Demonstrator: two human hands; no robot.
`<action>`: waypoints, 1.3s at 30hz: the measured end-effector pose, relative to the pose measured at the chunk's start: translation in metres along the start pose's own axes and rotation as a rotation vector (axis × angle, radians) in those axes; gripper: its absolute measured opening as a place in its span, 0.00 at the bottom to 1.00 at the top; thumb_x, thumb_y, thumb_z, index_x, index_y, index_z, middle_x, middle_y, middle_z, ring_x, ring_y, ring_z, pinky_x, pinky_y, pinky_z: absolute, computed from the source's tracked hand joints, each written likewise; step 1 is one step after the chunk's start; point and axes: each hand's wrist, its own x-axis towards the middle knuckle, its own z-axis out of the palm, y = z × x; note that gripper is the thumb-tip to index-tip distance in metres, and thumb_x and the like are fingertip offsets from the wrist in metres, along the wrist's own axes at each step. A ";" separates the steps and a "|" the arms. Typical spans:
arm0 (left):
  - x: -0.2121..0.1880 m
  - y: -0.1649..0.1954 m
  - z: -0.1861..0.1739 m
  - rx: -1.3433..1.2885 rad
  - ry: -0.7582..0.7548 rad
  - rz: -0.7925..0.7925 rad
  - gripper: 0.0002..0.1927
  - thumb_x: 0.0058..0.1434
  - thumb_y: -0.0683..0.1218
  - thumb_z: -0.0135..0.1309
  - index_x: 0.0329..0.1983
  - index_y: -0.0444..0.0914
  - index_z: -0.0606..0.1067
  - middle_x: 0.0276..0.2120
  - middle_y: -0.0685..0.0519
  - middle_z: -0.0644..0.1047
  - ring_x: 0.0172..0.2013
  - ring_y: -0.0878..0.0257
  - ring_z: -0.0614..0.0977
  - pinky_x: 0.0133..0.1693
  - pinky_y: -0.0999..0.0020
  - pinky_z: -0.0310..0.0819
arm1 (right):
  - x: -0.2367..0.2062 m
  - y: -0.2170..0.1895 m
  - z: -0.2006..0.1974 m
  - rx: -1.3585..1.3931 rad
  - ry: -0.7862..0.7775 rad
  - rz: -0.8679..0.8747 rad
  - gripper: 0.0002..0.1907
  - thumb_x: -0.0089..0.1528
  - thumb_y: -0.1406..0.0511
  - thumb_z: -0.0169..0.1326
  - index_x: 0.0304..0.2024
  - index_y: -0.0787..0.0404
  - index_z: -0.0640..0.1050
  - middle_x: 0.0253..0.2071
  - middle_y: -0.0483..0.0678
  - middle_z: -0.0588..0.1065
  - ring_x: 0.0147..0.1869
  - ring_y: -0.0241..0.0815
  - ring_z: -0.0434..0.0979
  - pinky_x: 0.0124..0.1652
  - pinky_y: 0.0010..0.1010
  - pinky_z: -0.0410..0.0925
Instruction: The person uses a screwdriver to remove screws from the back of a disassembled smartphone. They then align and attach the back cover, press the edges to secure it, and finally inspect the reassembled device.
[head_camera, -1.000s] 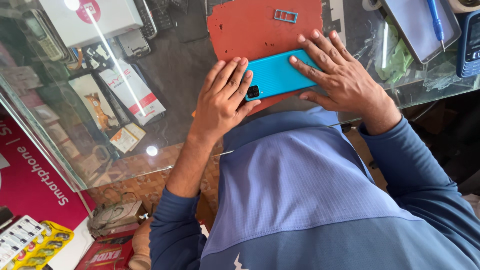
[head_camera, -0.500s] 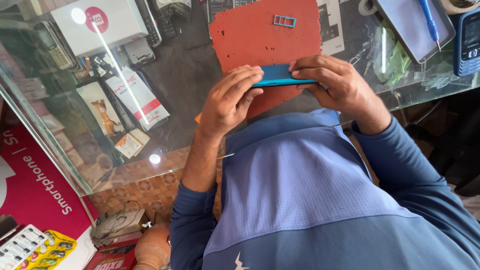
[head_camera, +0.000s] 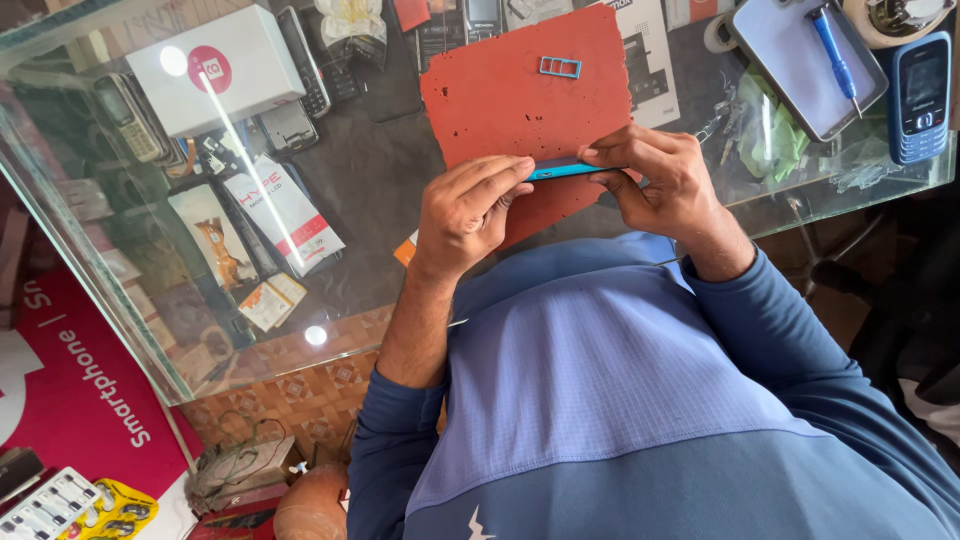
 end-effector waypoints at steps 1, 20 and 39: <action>0.002 0.003 -0.001 0.012 -0.014 -0.012 0.16 0.61 0.34 0.64 0.51 0.36 0.78 0.45 0.50 0.82 0.46 0.56 0.85 0.47 0.64 0.82 | 0.001 -0.001 -0.001 -0.009 -0.002 0.004 0.14 0.60 0.77 0.63 0.48 0.65 0.80 0.46 0.52 0.81 0.47 0.48 0.85 0.43 0.32 0.77; 0.033 0.023 0.037 0.358 -0.231 0.148 0.11 0.65 0.40 0.58 0.49 0.32 0.78 0.41 0.48 0.83 0.40 0.57 0.85 0.42 0.63 0.78 | -0.021 0.014 -0.029 0.081 0.080 0.056 0.11 0.61 0.75 0.66 0.45 0.68 0.79 0.46 0.55 0.79 0.51 0.45 0.83 0.48 0.32 0.75; 0.008 0.049 -0.003 -0.297 0.036 -0.119 0.10 0.68 0.36 0.61 0.50 0.35 0.75 0.48 0.47 0.83 0.48 0.60 0.88 0.49 0.71 0.87 | 0.032 -0.079 -0.031 0.021 -0.003 -0.103 0.13 0.57 0.77 0.68 0.42 0.67 0.79 0.41 0.50 0.77 0.44 0.45 0.83 0.42 0.30 0.77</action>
